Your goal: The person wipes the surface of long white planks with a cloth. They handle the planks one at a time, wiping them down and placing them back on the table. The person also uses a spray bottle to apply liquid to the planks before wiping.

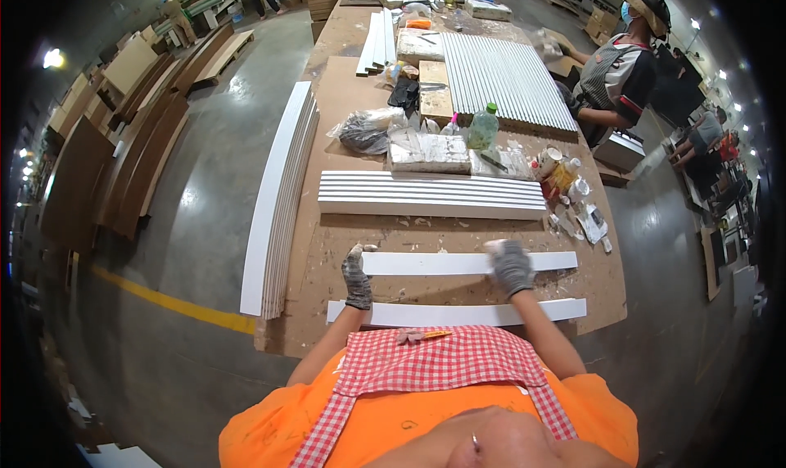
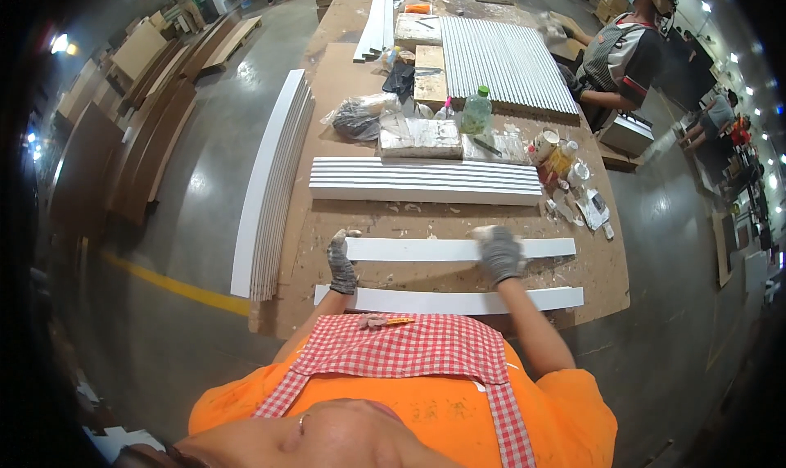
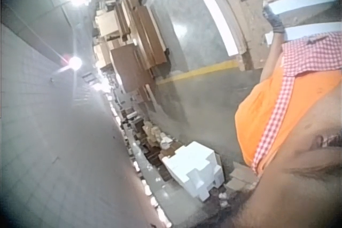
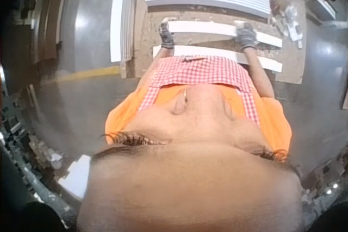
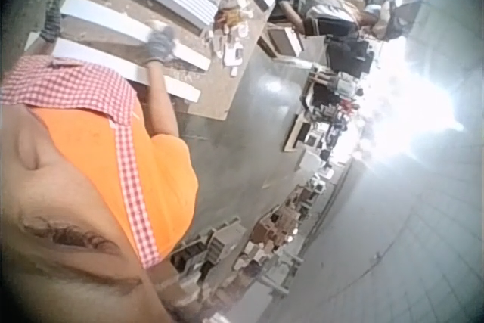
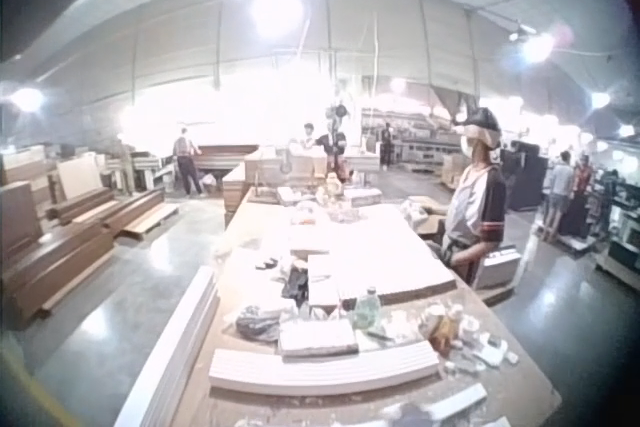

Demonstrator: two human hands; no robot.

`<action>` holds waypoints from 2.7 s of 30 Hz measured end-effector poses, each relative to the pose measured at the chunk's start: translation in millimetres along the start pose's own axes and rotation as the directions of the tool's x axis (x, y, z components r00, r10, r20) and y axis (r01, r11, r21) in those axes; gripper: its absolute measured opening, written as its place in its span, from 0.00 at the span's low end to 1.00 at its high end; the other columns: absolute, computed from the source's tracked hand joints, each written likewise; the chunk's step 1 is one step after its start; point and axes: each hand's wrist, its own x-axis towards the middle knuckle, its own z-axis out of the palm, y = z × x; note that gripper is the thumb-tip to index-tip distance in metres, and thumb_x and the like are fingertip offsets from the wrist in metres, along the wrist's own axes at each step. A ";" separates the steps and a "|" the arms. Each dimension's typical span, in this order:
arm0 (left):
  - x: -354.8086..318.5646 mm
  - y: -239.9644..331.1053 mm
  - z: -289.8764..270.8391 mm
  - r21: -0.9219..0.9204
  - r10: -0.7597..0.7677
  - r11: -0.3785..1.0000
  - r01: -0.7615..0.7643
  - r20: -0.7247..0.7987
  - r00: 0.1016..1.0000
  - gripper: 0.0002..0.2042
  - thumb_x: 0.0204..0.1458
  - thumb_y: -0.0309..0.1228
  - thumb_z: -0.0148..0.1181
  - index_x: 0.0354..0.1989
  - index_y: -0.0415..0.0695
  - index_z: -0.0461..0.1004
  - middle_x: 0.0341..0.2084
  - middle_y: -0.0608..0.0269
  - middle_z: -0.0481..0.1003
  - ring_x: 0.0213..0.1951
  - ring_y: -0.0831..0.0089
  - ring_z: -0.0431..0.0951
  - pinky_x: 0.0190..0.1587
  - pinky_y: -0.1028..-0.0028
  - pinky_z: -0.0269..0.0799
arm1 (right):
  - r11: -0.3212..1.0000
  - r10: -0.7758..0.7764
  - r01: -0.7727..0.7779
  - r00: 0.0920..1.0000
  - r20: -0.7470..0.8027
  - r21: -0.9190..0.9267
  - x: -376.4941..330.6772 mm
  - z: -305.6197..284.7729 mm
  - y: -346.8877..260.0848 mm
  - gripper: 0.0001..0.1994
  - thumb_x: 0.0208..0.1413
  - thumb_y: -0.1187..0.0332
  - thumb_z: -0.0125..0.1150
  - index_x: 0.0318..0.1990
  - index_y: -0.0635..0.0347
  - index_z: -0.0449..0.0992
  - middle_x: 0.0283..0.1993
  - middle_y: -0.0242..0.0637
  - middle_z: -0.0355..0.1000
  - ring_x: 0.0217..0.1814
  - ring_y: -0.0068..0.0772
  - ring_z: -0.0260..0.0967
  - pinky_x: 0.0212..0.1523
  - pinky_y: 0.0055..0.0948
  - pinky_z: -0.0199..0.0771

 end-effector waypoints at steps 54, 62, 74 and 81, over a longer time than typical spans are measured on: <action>13.8 -19.0 4.7 0.482 0.125 0.873 -0.072 -0.080 0.989 0.13 0.45 0.36 0.71 0.35 0.43 0.78 0.26 0.70 0.75 0.27 0.80 0.71 0.31 0.77 0.69 | 0.579 0.544 -0.280 0.832 -0.107 0.766 -87.4 -39.4 26.7 0.12 0.52 0.72 0.55 0.44 0.64 0.74 0.37 0.44 0.74 0.38 0.39 0.70 0.45 0.34 0.68; 8.6 -7.0 10.6 0.454 0.062 0.891 -0.026 -0.064 0.996 0.09 0.50 0.30 0.65 0.38 0.41 0.77 0.32 0.67 0.77 0.33 0.80 0.73 0.38 0.78 0.70 | 0.621 0.547 -0.339 0.833 -0.081 0.707 -89.4 -17.3 40.1 0.13 0.52 0.66 0.59 0.42 0.64 0.74 0.40 0.48 0.70 0.43 0.48 0.67 0.47 0.40 0.66; 20.6 -11.3 6.5 0.346 -0.091 0.929 0.131 -0.127 0.988 0.12 0.59 0.34 0.54 0.42 0.40 0.77 0.35 0.64 0.76 0.32 0.78 0.74 0.34 0.76 0.72 | 0.551 0.617 -0.382 0.785 -0.055 0.742 -88.1 5.1 47.4 0.13 0.50 0.72 0.58 0.43 0.66 0.73 0.42 0.48 0.69 0.46 0.47 0.67 0.52 0.39 0.65; 25.0 -17.6 -8.5 0.494 -0.055 0.865 0.085 -0.074 0.996 0.13 0.61 0.37 0.50 0.39 0.40 0.77 0.33 0.65 0.76 0.32 0.77 0.74 0.31 0.75 0.71 | 0.571 0.594 -0.397 0.804 -0.028 0.718 -76.5 -55.7 13.0 0.11 0.51 0.73 0.57 0.42 0.65 0.74 0.40 0.45 0.72 0.42 0.43 0.70 0.47 0.36 0.69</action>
